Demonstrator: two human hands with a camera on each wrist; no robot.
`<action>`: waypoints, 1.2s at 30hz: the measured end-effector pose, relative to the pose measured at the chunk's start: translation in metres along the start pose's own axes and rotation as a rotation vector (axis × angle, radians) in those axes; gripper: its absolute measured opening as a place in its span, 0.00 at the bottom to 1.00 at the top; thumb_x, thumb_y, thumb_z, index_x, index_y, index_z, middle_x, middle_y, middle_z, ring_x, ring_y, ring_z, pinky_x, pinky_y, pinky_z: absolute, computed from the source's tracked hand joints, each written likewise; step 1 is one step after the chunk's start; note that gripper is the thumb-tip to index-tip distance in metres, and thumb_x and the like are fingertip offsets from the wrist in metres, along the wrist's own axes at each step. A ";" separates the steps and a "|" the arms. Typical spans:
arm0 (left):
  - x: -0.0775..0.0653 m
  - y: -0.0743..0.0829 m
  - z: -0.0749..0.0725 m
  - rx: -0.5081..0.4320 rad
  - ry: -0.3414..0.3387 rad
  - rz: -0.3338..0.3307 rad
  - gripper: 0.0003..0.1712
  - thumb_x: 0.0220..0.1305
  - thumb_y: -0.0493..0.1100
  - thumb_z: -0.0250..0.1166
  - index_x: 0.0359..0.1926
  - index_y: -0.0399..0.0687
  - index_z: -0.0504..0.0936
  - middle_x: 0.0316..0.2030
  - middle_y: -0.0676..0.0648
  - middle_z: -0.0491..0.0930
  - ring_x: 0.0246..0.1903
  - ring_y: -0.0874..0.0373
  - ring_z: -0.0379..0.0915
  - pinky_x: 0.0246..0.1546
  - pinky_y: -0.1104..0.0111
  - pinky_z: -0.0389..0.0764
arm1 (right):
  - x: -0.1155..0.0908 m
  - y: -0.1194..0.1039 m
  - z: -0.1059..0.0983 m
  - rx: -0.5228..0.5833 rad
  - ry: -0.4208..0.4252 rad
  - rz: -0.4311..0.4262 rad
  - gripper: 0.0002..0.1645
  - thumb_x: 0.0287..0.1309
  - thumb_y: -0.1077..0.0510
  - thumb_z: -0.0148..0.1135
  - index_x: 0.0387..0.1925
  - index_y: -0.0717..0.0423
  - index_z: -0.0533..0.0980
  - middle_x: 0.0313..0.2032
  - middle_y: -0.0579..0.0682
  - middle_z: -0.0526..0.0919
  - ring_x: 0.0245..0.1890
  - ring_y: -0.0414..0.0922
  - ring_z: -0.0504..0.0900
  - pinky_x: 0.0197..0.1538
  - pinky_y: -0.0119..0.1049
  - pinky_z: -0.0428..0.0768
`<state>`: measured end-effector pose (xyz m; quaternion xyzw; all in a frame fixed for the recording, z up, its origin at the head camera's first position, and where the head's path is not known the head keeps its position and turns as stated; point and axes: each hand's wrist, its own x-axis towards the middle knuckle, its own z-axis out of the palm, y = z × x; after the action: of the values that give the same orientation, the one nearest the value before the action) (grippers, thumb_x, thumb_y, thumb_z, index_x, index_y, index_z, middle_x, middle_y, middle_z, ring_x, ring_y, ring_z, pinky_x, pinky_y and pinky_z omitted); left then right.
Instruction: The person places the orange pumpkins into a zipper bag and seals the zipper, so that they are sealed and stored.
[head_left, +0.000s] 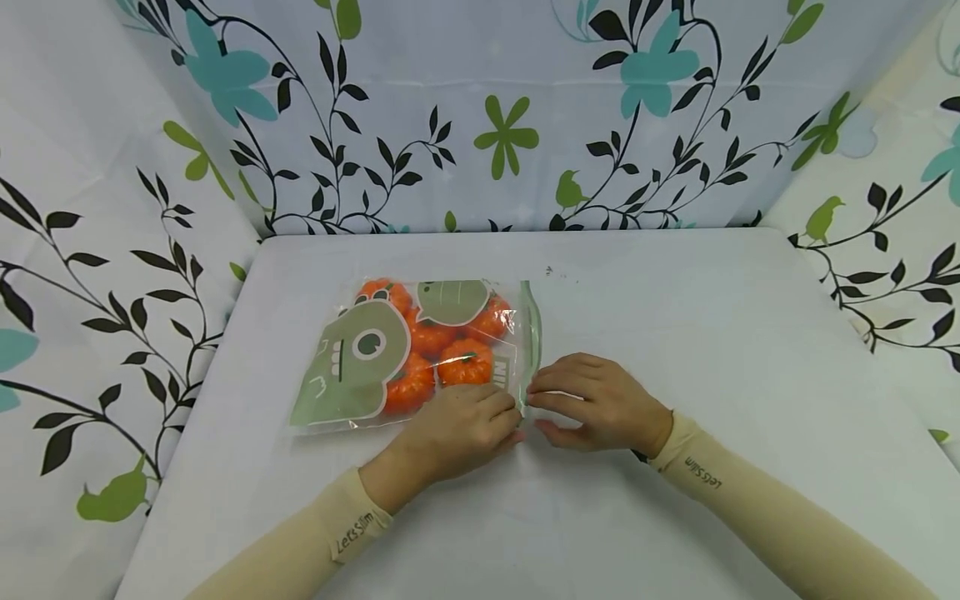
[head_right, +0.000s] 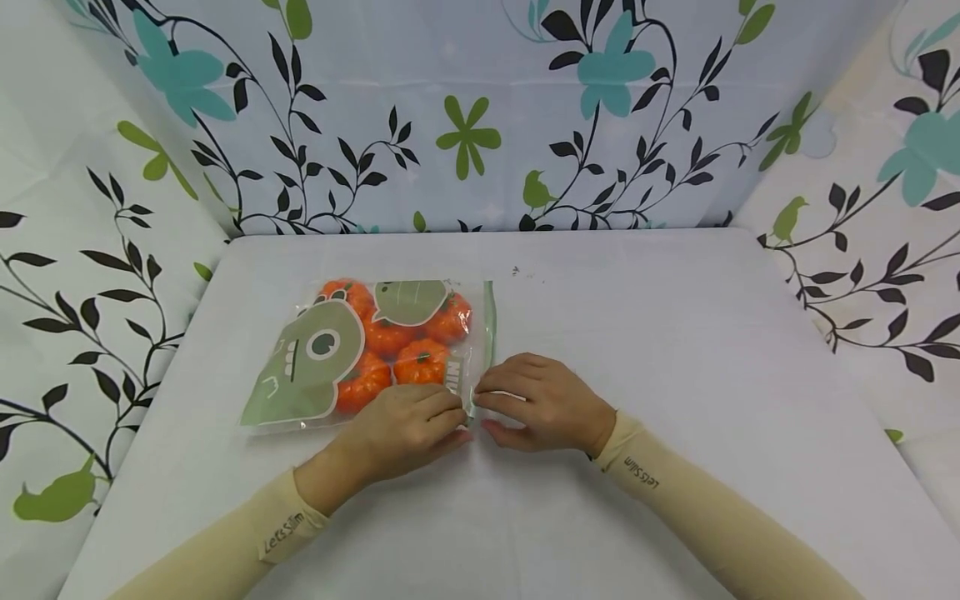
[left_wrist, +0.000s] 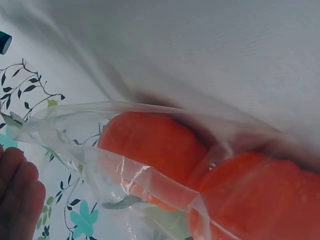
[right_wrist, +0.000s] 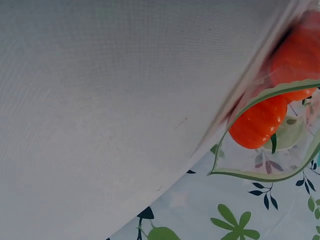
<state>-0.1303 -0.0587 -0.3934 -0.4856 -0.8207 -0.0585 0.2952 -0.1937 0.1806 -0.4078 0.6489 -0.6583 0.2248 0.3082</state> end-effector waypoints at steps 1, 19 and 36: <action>0.000 0.000 0.000 0.011 -0.014 -0.004 0.12 0.58 0.48 0.75 0.36 0.45 0.85 0.34 0.50 0.83 0.36 0.57 0.82 0.44 0.69 0.84 | -0.001 0.000 0.001 0.007 -0.007 0.002 0.17 0.55 0.55 0.68 0.44 0.60 0.84 0.45 0.52 0.86 0.42 0.48 0.86 0.45 0.44 0.85; -0.002 0.005 0.005 0.075 -0.069 0.003 0.06 0.61 0.41 0.72 0.37 0.44 0.86 0.33 0.49 0.84 0.36 0.57 0.81 0.44 0.70 0.83 | -0.002 -0.004 0.012 -0.041 -0.039 -0.034 0.10 0.60 0.60 0.63 0.42 0.60 0.84 0.42 0.51 0.87 0.42 0.47 0.86 0.47 0.41 0.84; 0.003 0.007 0.004 0.018 0.051 -0.079 0.03 0.57 0.40 0.70 0.28 0.46 0.85 0.28 0.52 0.83 0.31 0.59 0.82 0.38 0.70 0.84 | 0.002 -0.001 0.012 -0.034 -0.016 0.010 0.10 0.61 0.61 0.62 0.38 0.61 0.85 0.40 0.52 0.88 0.39 0.47 0.86 0.43 0.41 0.85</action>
<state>-0.1271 -0.0511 -0.3963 -0.4485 -0.8319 -0.0753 0.3179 -0.1938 0.1708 -0.4155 0.6420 -0.6678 0.2098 0.3127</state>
